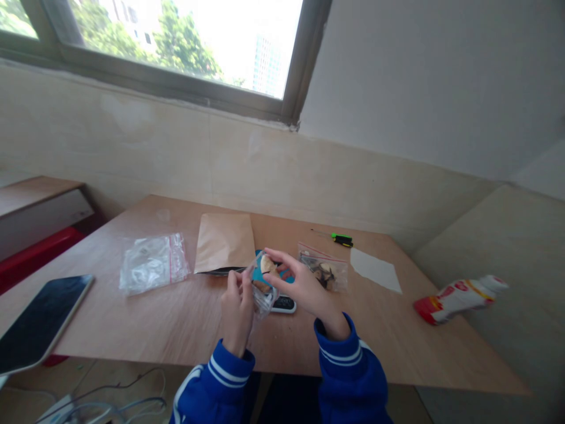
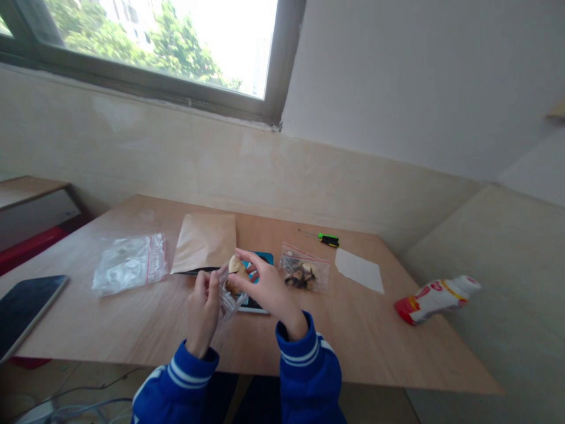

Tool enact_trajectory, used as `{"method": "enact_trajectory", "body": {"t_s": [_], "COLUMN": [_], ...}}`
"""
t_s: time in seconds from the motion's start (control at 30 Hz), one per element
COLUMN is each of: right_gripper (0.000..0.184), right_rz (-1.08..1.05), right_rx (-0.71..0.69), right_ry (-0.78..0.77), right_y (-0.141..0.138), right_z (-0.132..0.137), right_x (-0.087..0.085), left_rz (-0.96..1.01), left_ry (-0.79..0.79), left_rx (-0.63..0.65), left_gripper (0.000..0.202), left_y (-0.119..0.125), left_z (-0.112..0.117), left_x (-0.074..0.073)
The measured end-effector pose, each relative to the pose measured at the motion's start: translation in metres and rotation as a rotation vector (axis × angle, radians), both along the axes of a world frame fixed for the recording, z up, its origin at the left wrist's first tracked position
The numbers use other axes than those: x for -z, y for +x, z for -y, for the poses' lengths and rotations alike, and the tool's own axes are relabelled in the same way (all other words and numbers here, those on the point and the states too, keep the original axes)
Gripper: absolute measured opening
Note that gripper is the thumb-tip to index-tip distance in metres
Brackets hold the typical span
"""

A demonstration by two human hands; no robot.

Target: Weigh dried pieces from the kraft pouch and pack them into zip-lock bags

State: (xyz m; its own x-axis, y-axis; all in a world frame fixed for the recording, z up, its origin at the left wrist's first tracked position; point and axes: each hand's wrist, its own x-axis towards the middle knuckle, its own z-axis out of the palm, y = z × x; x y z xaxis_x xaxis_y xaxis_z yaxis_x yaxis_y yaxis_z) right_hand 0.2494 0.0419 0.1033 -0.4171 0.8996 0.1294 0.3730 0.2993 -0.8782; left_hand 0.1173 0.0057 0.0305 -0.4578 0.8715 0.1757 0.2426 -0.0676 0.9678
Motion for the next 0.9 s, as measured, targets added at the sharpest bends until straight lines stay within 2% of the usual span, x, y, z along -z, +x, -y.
{"method": "enact_trajectory", "body": {"t_s": [0.13,0.23,0.3,0.37,0.4,0.5,0.57,0.67,0.77,0.9], "right_gripper": [0.053,0.036,0.032,0.032,0.034,0.034,0.032,0.026,0.023,0.030], "right_rz": [0.003,-0.015,0.032,0.231,0.383,0.507,0.541,0.586,0.549,0.138], "right_rx": [0.017,0.116,0.252,0.325,0.330,0.323,0.341,0.373,0.396,0.480], "right_ry": [0.125,0.225,0.309,0.353,0.354,0.326,0.318,0.317,0.318,0.357], "right_y": [-0.007,-0.002,0.006,0.015,0.018,0.021,0.018,0.016,0.020,0.025], "right_z": [0.004,-0.009,-0.027,-0.047,-0.056,-0.072,-0.075,-0.075,-0.073,-0.059], "right_x": [0.003,0.011,0.026,0.047,0.059,0.090,0.101,0.103,0.093,0.063], "left_rz": [0.065,0.103,0.113,0.111,0.110,0.127,0.140,0.142,0.136,0.183], "left_ry": [0.027,0.026,0.022,0.014,0.012,0.012,0.010,0.009,0.010,0.012], "left_rx": [-0.033,-0.045,-0.041,-0.041,-0.040,-0.027,-0.021,-0.016,-0.007,0.011], "left_gripper": [0.032,0.034,0.034,0.035,0.035,0.035,0.035,0.035,0.035,0.035], "left_y": [0.001,0.000,-0.002,-0.003,-0.003,-0.003,-0.002,-0.001,0.000,0.001], "left_z": [0.002,0.003,0.003,0.003,0.003,0.004,0.004,0.004,0.003,0.002], "left_x": [-0.006,-0.007,-0.006,-0.005,-0.004,-0.004,-0.004,-0.003,-0.003,-0.004]}}
